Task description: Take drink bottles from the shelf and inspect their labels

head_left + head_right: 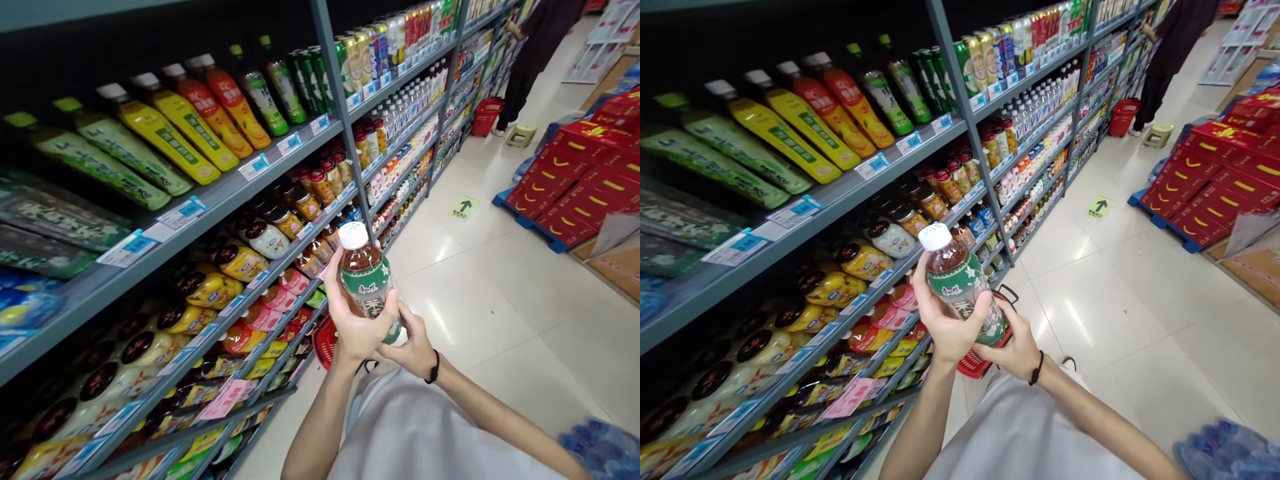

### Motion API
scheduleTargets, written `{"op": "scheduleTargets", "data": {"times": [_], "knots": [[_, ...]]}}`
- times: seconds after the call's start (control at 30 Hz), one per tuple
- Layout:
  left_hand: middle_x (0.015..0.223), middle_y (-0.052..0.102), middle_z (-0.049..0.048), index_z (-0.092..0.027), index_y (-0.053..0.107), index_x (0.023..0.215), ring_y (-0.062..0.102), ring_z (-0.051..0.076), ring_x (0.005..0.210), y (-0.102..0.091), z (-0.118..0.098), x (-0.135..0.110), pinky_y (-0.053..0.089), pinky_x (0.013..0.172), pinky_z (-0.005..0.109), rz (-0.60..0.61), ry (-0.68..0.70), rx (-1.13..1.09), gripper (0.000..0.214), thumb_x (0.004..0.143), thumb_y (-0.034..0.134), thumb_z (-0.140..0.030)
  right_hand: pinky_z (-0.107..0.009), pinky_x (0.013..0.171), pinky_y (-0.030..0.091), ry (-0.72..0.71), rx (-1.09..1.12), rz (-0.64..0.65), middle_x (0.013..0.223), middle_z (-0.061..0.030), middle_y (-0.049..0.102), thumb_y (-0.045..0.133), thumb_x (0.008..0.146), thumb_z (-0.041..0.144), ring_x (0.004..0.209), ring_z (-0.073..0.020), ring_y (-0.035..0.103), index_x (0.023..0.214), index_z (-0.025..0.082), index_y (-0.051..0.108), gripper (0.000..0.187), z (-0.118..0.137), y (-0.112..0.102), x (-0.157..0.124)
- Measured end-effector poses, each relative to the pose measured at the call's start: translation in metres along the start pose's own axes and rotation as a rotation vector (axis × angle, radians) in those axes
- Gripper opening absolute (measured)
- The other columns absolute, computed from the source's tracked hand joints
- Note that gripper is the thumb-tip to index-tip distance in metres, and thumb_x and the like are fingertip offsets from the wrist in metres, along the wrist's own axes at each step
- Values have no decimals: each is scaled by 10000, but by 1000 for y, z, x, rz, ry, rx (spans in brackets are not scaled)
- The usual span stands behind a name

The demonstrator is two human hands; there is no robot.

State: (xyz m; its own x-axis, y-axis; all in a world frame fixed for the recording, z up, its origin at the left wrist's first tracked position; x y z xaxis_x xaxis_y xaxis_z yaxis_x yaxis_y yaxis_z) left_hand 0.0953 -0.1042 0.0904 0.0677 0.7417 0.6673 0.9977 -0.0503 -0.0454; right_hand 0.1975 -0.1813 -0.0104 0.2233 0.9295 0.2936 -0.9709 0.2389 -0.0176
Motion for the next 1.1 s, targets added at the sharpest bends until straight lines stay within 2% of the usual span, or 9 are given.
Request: {"op": "scheduleTargets", "data": {"times": [0.1,0.27,0.43,0.57,0.77,0.93,1.1], "knots": [[1561,447,136,-242,362,1599,527,292,1417,25,-9,-5,446,1197,376,23,-1,-32,974,756,847,-189,-303,957,605,1,20,-10,1240,-83,751,922,741,296,1053,-236,746,1467,215,539,825,3,-25,-5],[1534,473,141,-236,365,1589,559,284,1378,63,-25,-10,469,1172,378,58,17,-49,952,764,839,-207,-328,979,601,-8,37,-27,1222,-97,755,906,750,301,1069,-253,745,1418,190,582,750,11,-64,-11],[1551,446,158,-227,361,1581,555,318,1378,100,-37,-18,478,1166,428,73,30,-41,944,776,846,-317,-294,956,598,4,57,-32,1215,-78,757,879,761,256,1059,-231,740,1418,200,588,721,19,-102,-21],[1543,462,156,-240,324,1598,550,310,1392,125,-48,-28,470,1175,421,129,3,-71,928,815,819,-304,-280,927,608,24,96,-49,1178,-64,763,896,744,241,1025,-222,745,1385,209,600,706,20,-126,-33],[1570,432,175,-235,302,1609,573,300,1364,150,-61,-38,498,1146,406,163,-7,-21,905,861,798,-355,-318,1041,577,-6,83,-97,1259,-78,740,928,719,261,1137,-252,725,1318,216,612,679,20,-150,-41],[1472,514,178,-259,163,1651,579,326,1363,168,-61,-41,507,1135,467,225,-115,-67,1003,880,790,-396,-294,1018,587,24,129,-119,1256,-62,740,894,765,270,1130,-224,726,1383,232,593,689,28,-165,-45],[1529,479,180,-256,192,1652,527,342,1422,177,-61,-43,446,1194,480,222,-121,-59,1021,861,807,-452,-348,1044,579,85,142,-146,1270,-98,720,890,763,298,1150,-254,712,1368,201,576,689,29,-172,-49]]}}
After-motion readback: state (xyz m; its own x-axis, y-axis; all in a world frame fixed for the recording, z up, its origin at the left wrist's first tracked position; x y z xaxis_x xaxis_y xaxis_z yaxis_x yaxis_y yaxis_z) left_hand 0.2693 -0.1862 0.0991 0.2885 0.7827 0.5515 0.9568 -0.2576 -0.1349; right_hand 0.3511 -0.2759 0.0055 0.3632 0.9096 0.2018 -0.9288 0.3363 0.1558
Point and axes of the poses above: each hand's wrist, its own x-axis towards the middle knuckle, its own y-axis out of the palm, z = x × y, the point moved 3 cm from there along x, towards the middle knuckle
